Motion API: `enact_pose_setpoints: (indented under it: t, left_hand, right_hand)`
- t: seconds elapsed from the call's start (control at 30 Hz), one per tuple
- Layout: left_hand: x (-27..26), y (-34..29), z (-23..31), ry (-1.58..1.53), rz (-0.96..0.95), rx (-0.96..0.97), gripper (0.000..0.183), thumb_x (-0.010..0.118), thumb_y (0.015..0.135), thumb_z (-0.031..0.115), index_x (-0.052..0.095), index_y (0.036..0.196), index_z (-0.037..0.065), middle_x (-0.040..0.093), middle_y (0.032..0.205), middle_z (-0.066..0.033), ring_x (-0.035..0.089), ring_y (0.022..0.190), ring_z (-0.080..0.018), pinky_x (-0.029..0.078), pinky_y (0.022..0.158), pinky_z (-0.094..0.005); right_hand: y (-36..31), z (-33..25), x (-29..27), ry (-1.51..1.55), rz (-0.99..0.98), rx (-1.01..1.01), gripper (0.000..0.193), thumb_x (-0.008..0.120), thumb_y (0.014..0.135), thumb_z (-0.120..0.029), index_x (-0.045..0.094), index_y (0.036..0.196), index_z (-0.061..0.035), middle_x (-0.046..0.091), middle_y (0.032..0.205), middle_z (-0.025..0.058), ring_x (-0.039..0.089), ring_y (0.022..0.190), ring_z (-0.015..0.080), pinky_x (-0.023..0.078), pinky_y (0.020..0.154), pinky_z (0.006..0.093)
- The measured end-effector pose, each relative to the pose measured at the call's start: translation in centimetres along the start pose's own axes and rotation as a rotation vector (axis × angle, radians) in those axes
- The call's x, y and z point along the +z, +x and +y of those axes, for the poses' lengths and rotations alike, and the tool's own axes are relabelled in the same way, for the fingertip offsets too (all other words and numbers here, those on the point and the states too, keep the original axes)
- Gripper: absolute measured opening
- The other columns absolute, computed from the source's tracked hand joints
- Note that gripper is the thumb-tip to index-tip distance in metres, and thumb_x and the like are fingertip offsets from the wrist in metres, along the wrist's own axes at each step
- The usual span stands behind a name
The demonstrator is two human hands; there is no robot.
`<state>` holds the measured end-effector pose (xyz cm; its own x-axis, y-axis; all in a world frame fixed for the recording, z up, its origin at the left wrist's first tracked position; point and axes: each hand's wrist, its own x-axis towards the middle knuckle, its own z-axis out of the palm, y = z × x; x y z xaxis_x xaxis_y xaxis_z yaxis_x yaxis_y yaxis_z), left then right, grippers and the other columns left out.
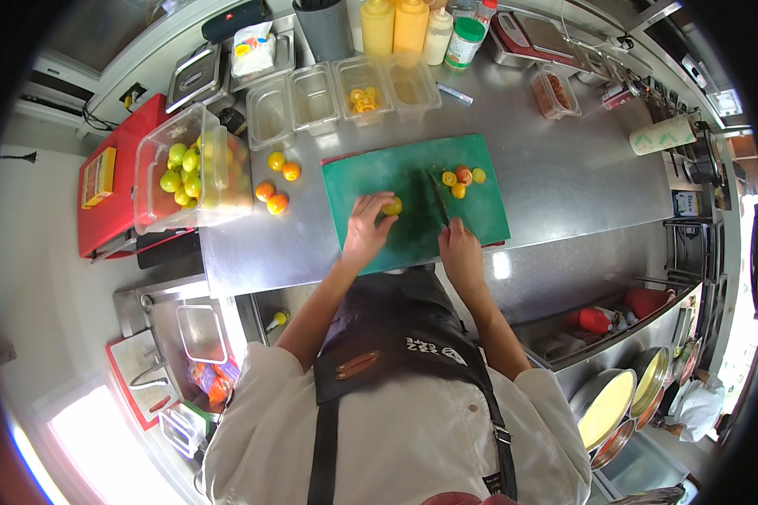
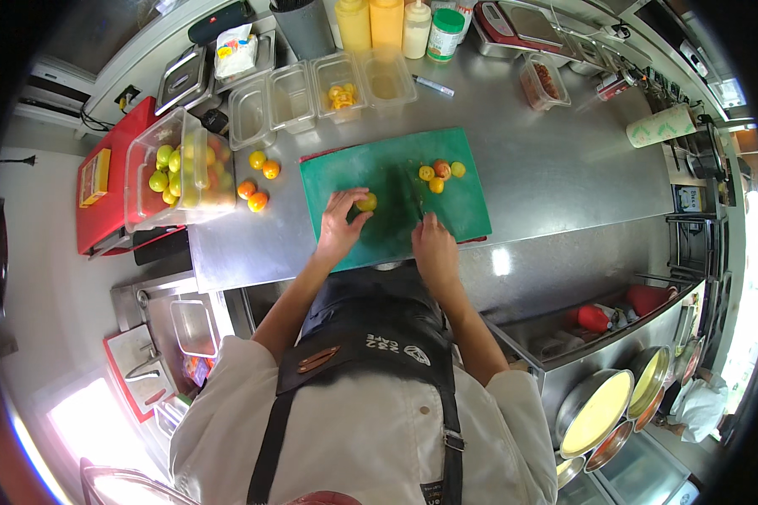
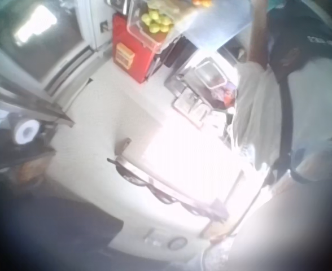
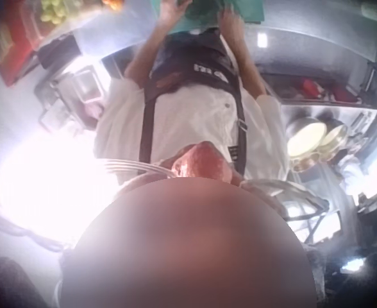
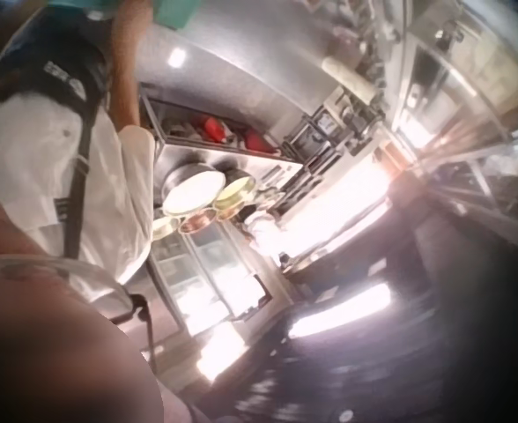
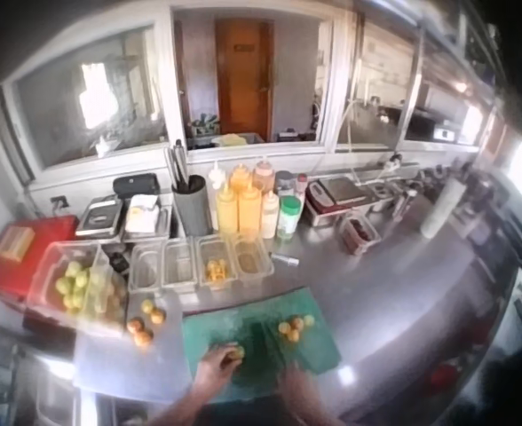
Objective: The person washes small tomatoes under running water, then places them on a green cutting board. Using a knife, the person slices the tomatoes into thin rounds and transfers the slices into a clear plastic container.
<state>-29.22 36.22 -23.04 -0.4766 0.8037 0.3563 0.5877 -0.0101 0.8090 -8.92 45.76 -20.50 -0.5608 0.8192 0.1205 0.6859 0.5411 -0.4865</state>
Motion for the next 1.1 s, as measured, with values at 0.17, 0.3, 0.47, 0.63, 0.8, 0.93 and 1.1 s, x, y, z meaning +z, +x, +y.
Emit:
enact_pose_setpoints:
  t: [0.17,0.3,0.47,0.63,0.8,0.93,1.1]
  left_hand:
    - [0.3,0.1,-0.4,-0.039,-0.007,0.042,0.041,0.084,0.081,-0.006,0.069,0.117,0.005,0.068,0.129,-0.0137,0.063,0.116,-0.0353,0.053,0.100,-0.0432]
    - [0.3,0.2,-1.1,-0.009,-0.035,0.082,0.041,0.084,0.080,-0.003,0.070,0.117,0.005,0.066,0.127,-0.0143,0.062,0.113,-0.0363,0.052,0.097,-0.0435]
    - [0.8,0.1,-1.7,0.022,-0.013,0.101,0.041,0.085,0.080,-0.001,0.069,0.117,0.004,0.066,0.126,-0.0147,0.062,0.111,-0.0370,0.052,0.096,-0.0443]
    - [0.8,0.0,-1.9,0.021,-0.008,0.119,0.041,0.086,0.080,0.000,0.069,0.117,0.004,0.067,0.126,-0.0163,0.063,0.112,-0.0377,0.051,0.098,-0.0462]
    - [0.8,0.1,-1.7,0.027,-0.002,0.128,0.042,0.085,0.077,-0.003,0.069,0.115,0.004,0.067,0.126,-0.0163,0.063,0.113,-0.0397,0.053,0.097,-0.0467]
    - [0.6,0.1,-1.6,0.017,-0.019,0.130,0.044,0.084,0.076,-0.005,0.068,0.116,0.004,0.067,0.125,-0.0159,0.063,0.112,-0.0403,0.054,0.095,-0.0468]
    - [0.1,0.2,-1.2,0.012,-0.041,0.144,0.042,0.082,0.078,-0.006,0.067,0.117,0.004,0.066,0.124,-0.0156,0.062,0.111,-0.0404,0.053,0.095,-0.0473]
  right_hand:
    - [0.0,-2.1,0.5,-0.056,-0.277,-0.033,0.020,0.056,0.110,-0.021,0.050,0.110,-0.0012,0.072,0.075,0.0224,0.073,0.070,0.0449,0.059,0.062,0.0555]
    - [0.0,-4.6,1.3,0.047,-0.144,-0.116,0.018,0.054,0.110,-0.018,0.049,0.111,-0.0002,0.072,0.077,0.0232,0.074,0.072,0.0445,0.060,0.062,0.0538]
    - [0.6,-5.6,2.0,0.069,-0.262,-0.058,0.019,0.051,0.112,-0.019,0.048,0.113,-0.0005,0.070,0.079,0.0269,0.072,0.074,0.0486,0.058,0.062,0.0585]
    - [0.8,-5.9,2.8,0.053,-0.272,-0.058,0.019,0.051,0.112,-0.019,0.047,0.113,-0.0002,0.071,0.079,0.0269,0.072,0.073,0.0487,0.058,0.062,0.0581]
    - [-0.4,-6.2,2.3,0.048,-0.240,-0.067,0.017,0.051,0.112,-0.017,0.048,0.111,0.0000,0.071,0.078,0.0271,0.072,0.072,0.0488,0.058,0.061,0.0579]
    - [0.0,-6.0,2.4,0.052,-0.313,-0.026,0.016,0.051,0.111,-0.015,0.048,0.111,0.0002,0.071,0.079,0.0288,0.072,0.074,0.0499,0.058,0.063,0.0589]
    - [-0.4,-5.1,3.8,0.147,-0.222,-0.077,0.018,0.053,0.110,-0.016,0.049,0.112,0.0015,0.070,0.079,0.0312,0.071,0.075,0.0527,0.057,0.065,0.0616]
